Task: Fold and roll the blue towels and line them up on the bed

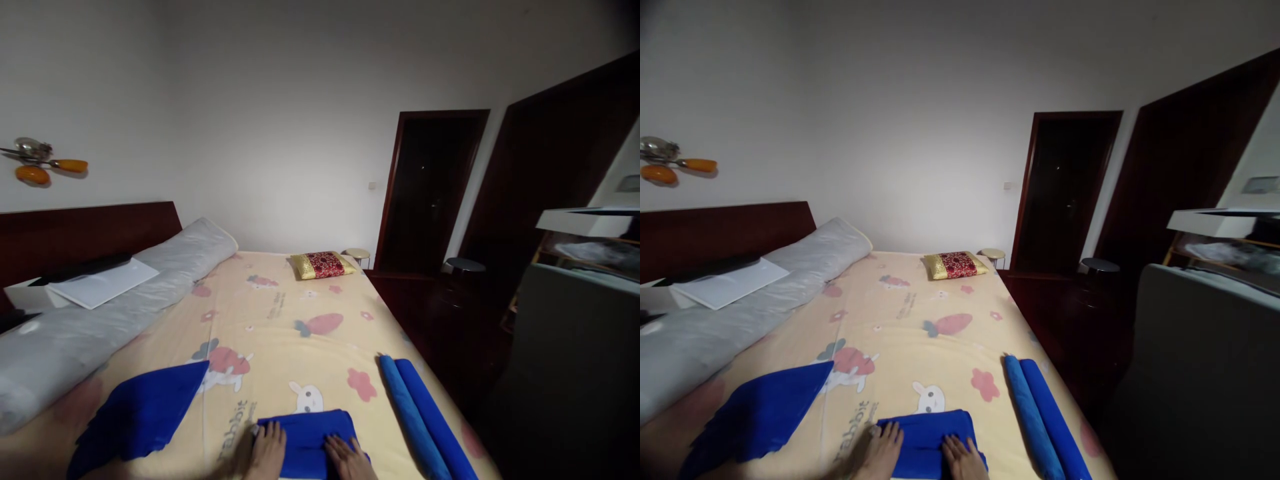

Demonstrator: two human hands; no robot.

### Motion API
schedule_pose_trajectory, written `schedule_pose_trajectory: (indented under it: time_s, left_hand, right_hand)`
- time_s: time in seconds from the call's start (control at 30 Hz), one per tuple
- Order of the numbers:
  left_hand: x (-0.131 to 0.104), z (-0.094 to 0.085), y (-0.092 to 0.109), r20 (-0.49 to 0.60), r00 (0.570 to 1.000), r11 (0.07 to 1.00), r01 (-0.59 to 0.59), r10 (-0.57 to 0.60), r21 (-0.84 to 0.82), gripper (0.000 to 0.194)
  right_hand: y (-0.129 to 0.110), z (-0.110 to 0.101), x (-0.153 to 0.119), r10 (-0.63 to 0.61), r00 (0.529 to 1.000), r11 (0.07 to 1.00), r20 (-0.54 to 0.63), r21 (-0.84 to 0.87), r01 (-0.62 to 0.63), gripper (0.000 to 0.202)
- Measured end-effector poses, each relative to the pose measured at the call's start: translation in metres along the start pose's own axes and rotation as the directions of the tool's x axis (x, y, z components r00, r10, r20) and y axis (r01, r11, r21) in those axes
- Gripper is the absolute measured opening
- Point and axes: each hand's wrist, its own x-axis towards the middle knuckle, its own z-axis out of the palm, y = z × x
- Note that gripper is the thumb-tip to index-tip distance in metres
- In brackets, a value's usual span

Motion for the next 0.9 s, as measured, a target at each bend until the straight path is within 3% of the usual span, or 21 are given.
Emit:
schedule_pose_trajectory:
  time_s: [0.07, 0.13, 0.23, 0.33, 0.4, 0.53, 0.63, 0.77, 0.9]
  left_hand:
    - [0.005, 0.011, 0.006, 0.057, 0.995, 0.997, -0.079, 0.08, -0.009, 0.051]
    - [0.011, 0.022, 0.005, 0.112, 0.986, 0.992, -0.126, 0.127, -0.014, 0.059]
    - [0.016, 0.029, -0.007, 0.152, 0.987, 0.998, -0.063, 0.059, 0.028, 0.081]
    - [0.013, 0.018, -0.02, 0.181, 0.983, 0.997, 0.026, -0.039, 0.069, 0.107]
    - [0.007, 0.002, -0.02, 0.201, 0.974, 0.992, 0.09, -0.107, 0.092, 0.111]
    - [-0.01, -0.038, -0.005, 0.191, 0.959, 0.975, 0.188, -0.208, 0.119, 0.093]
    - [-0.021, -0.059, -0.002, 0.087, 0.963, 0.967, 0.254, -0.256, 0.033, 0.07]
    - [-0.024, -0.058, -0.019, -0.197, 0.928, 0.948, 0.317, -0.317, -0.032, 0.037]
    - [-0.02, -0.048, -0.038, -0.215, 0.896, 0.922, 0.371, -0.387, -0.115, 0.024]
  right_hand:
    - [-0.006, 0.001, 0.001, -0.058, 0.997, 0.997, 0.041, 0.058, 0.056, 0.056]
    - [-0.009, 0.003, -0.001, -0.028, 0.998, 0.998, 0.055, 0.06, 0.025, 0.06]
    - [-0.006, 0.003, -0.003, 0.105, 0.994, 0.994, 0.002, 0.004, -0.105, 0.069]
    - [-0.002, 0.001, -0.004, 0.197, 0.979, 0.98, -0.052, -0.032, -0.199, 0.069]
    - [-0.001, -0.001, -0.005, 0.211, 0.976, 0.976, -0.061, -0.034, -0.213, 0.068]
    - [0.001, -0.01, -0.012, 0.22, 0.974, 0.975, -0.061, -0.028, -0.222, 0.071]
    - [0.003, -0.023, -0.02, 0.185, 0.98, 0.983, -0.072, 0.014, -0.185, 0.055]
    - [0.006, -0.04, -0.027, 0.198, 0.963, 0.979, -0.181, 0.086, -0.185, 0.048]
    - [0.015, -0.042, -0.031, 0.265, 0.952, 0.96, -0.156, 0.132, -0.246, 0.054]
